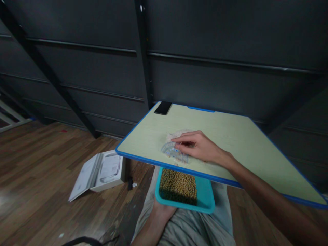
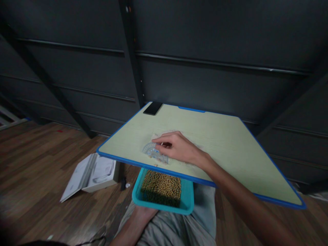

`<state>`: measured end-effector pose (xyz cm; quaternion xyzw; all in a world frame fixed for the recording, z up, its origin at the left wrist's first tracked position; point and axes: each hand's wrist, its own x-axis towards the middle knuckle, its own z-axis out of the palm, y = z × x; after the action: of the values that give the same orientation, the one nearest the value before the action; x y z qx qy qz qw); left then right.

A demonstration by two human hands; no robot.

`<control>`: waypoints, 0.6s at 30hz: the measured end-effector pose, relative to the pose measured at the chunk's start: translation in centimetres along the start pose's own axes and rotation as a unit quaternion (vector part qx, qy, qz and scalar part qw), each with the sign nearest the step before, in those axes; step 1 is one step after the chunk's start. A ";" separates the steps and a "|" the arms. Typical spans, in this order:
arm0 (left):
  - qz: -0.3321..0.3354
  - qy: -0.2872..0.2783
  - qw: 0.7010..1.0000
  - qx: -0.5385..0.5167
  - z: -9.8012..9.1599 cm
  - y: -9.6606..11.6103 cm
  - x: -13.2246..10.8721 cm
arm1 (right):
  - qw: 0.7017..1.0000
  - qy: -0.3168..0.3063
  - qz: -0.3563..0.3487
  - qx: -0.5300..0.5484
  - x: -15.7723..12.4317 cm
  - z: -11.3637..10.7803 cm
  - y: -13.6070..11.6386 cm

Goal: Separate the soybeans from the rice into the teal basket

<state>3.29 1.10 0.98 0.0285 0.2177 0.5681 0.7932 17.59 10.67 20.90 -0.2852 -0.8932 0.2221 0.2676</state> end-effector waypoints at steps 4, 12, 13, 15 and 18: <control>0.014 0.055 0.996 0.072 0.6 0.3 0.3 | 1.000 -0.003 -0.018 -0.011 0.1 0.3 0.1; 0.004 0.039 0.999 0.033 1.1 0.8 -0.9 | 1.000 0.017 -0.015 -0.014 0.1 0.4 0.6; 0.001 0.044 0.998 0.045 1.6 0.9 -1.1 | 1.000 0.018 -0.014 -0.015 0.2 0.4 0.6; -0.007 0.051 0.997 0.064 2.5 1.0 -1.2 | 1.000 0.018 -0.013 -0.016 0.2 0.4 0.6; -0.010 0.034 0.998 0.059 2.8 1.0 -0.8 | 1.000 0.013 -0.018 -0.013 0.2 0.6 0.7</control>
<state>3.22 1.31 4.03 0.0538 0.2783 0.5472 0.7876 17.39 11.22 20.15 -0.2758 -0.8974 0.2019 0.2789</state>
